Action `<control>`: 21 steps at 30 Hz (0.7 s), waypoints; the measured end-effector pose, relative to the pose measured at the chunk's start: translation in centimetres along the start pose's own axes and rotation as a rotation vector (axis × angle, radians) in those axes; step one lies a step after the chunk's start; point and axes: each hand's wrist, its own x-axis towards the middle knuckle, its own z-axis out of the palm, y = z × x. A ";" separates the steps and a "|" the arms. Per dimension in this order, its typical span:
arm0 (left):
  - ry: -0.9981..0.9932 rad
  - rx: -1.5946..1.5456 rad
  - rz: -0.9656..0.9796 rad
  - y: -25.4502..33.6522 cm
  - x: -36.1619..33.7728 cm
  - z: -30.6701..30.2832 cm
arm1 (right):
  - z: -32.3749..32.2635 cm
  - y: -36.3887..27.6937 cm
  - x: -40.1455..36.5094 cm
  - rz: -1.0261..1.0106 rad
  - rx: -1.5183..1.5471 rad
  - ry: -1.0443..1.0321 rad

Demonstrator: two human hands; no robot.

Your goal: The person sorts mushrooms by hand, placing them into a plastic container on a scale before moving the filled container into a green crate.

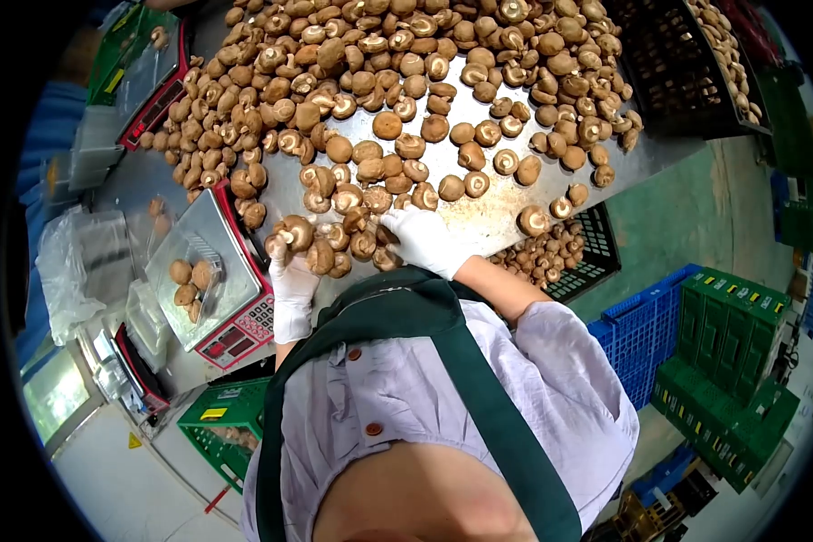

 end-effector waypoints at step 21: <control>0.123 0.237 0.529 8.2 -3.1 -1.3 | -4.2 2.2 0.7 0.271 0.264 0.300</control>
